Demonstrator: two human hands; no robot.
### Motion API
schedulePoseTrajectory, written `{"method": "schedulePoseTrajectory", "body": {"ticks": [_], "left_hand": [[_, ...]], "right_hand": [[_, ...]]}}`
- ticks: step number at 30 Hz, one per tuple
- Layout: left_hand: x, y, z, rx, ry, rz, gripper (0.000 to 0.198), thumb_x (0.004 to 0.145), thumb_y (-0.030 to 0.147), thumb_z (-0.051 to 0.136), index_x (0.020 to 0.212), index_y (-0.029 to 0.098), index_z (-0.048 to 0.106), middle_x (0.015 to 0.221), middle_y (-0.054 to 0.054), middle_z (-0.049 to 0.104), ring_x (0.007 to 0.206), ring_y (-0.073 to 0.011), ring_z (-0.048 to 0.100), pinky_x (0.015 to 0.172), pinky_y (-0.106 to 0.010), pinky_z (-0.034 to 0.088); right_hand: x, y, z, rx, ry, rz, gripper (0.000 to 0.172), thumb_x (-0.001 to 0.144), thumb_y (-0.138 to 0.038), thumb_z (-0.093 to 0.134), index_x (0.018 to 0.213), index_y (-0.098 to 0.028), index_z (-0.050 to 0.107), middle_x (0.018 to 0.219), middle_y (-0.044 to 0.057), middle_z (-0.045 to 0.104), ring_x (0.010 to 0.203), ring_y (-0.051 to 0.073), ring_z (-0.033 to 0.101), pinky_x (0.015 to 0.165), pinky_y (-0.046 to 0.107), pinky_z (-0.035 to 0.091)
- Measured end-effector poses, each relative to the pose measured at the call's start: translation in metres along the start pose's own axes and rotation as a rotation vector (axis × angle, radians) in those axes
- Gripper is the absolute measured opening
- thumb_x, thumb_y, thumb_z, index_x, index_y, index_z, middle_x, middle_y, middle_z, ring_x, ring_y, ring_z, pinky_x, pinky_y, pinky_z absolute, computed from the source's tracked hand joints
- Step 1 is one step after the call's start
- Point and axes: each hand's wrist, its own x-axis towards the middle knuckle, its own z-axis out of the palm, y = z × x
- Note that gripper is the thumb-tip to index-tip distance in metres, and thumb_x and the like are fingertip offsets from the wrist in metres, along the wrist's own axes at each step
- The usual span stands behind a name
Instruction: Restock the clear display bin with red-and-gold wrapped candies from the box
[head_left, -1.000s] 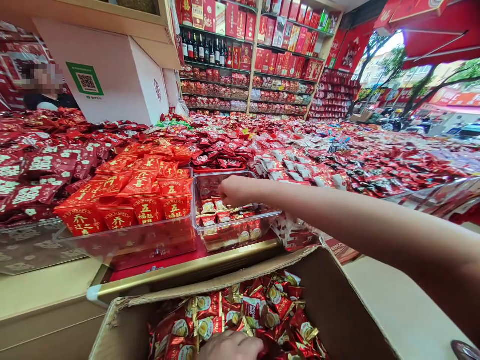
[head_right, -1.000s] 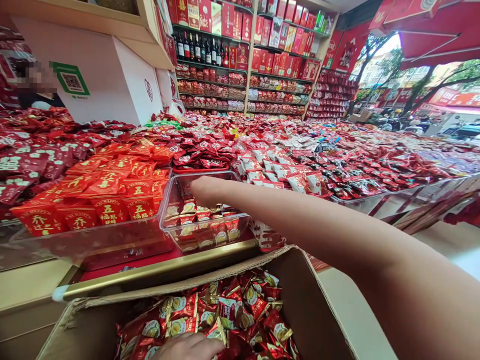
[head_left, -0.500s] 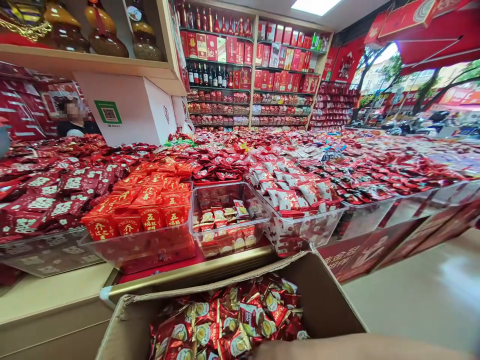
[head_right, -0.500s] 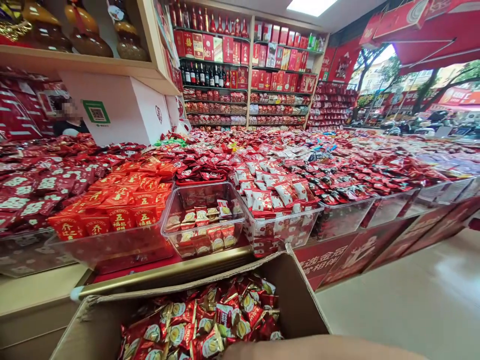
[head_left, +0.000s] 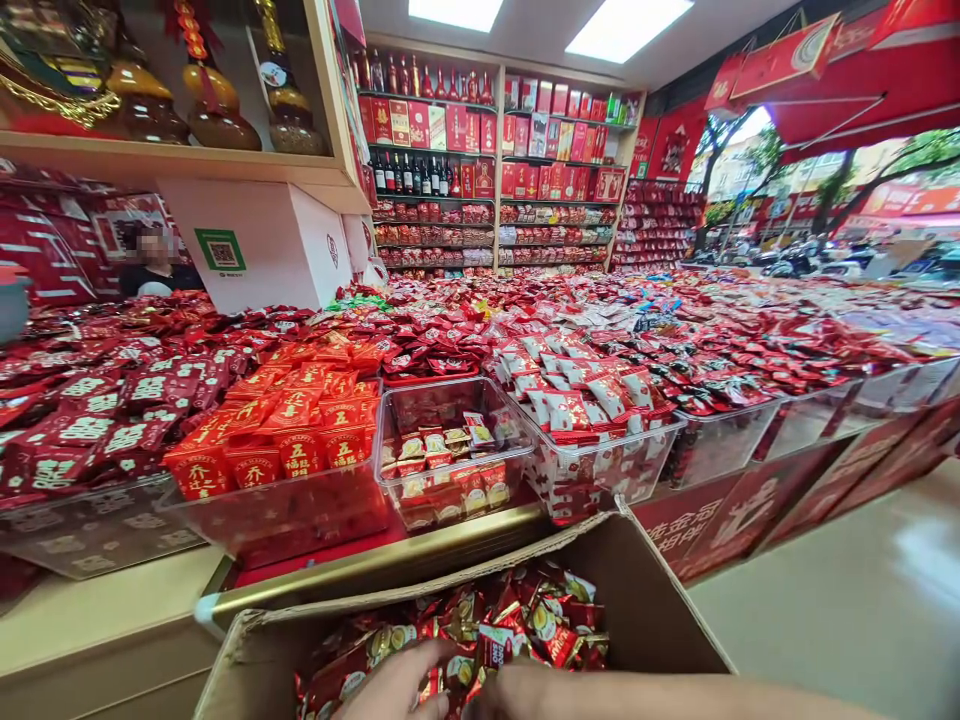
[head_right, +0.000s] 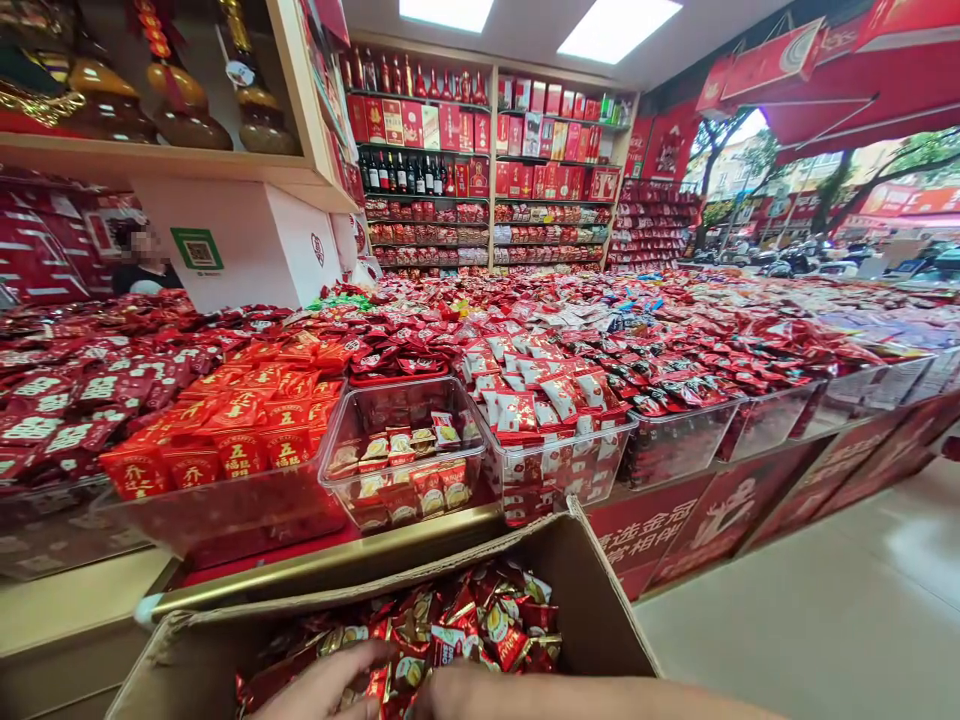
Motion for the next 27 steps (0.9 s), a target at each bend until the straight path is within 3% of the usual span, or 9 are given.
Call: {"method": "schedulePoseTrajectory", "body": {"ticks": [3,5,7,10,15,22,25,27], "left_hand": [[0.000,0.007,-0.002,-0.395,-0.075,0.124,0.053,0.070,0.026,0.056,0.121,0.017,0.043,0.127,-0.009,0.047,0.114,-0.0215,0.042,0.094,-0.032,0.032],[-0.002,0.017,-0.002,-0.601,-0.079,0.186,0.053,0.070,0.030,0.060,0.119,0.018,0.044,0.122,-0.008,0.052,0.110,-0.0218,0.046,0.091,-0.032,0.035],[-0.004,0.030,-0.002,-0.801,-0.065,0.171,0.046,0.070,0.030,0.062,0.112,0.017,0.049,0.110,-0.008,0.060,0.097,-0.0215,0.055,0.085,-0.033,0.041],[-0.007,0.045,-0.001,-1.008,0.024,0.062,0.039,0.065,0.027,0.067,0.100,0.014,0.055,0.091,-0.007,0.067,0.078,-0.0186,0.062,0.072,-0.031,0.047],[-0.010,0.053,0.005,-1.081,0.171,-0.029,0.037,0.064,0.038,0.066,0.092,0.014,0.062,0.075,-0.005,0.070,0.062,-0.0158,0.062,0.053,-0.022,0.043],[-0.014,0.062,0.004,-1.260,0.155,-0.050,0.028,0.069,0.037,0.062,0.090,0.019,0.066,0.078,-0.004,0.069,0.057,-0.0123,0.061,0.044,-0.016,0.035],[-0.015,0.058,0.002,-1.165,0.156,-0.030,0.033,0.069,0.039,0.061,0.095,0.020,0.064,0.079,-0.004,0.069,0.055,-0.0122,0.059,0.044,-0.017,0.035],[-0.017,0.055,0.001,-0.999,0.196,-0.017,0.038,0.068,0.042,0.060,0.099,0.020,0.064,0.067,-0.003,0.069,0.052,-0.0126,0.057,0.045,-0.019,0.036]], "right_hand": [[-0.030,-0.005,-0.031,0.304,0.189,-0.168,0.026,0.063,-0.011,0.052,0.088,-0.017,0.060,0.064,-0.003,0.054,0.053,0.007,0.044,0.047,0.016,0.033],[-0.045,-0.007,-0.047,0.557,0.284,-0.313,0.024,0.067,-0.013,0.052,0.091,-0.015,0.055,0.066,-0.002,0.051,0.055,0.005,0.042,0.050,0.016,0.034],[-0.052,-0.008,-0.055,0.759,0.315,-0.390,0.024,0.070,-0.019,0.054,0.093,-0.014,0.052,0.067,-0.003,0.049,0.055,0.005,0.040,0.051,0.016,0.034],[-0.051,-0.009,-0.053,0.974,0.343,-0.348,0.028,0.069,-0.032,0.058,0.088,-0.013,0.050,0.065,-0.002,0.049,0.052,0.005,0.040,0.049,0.017,0.033],[-0.045,-0.011,-0.043,1.119,0.471,-0.292,0.033,0.067,-0.043,0.059,0.062,-0.013,0.044,0.050,-0.005,0.042,0.045,0.004,0.034,0.045,0.018,0.028],[-0.050,-0.020,-0.046,1.195,0.590,-0.326,0.031,0.067,-0.039,0.060,0.061,-0.013,0.043,0.053,-0.005,0.040,0.050,0.004,0.031,0.048,0.018,0.027],[-0.052,-0.020,-0.045,1.109,0.628,-0.333,0.030,0.070,-0.039,0.057,0.062,-0.013,0.043,0.054,-0.005,0.041,0.049,0.004,0.033,0.046,0.018,0.028],[-0.055,-0.020,-0.044,1.067,0.628,-0.343,0.030,0.072,-0.039,0.055,0.063,-0.013,0.044,0.054,-0.004,0.044,0.048,0.005,0.036,0.046,0.018,0.030]]}}
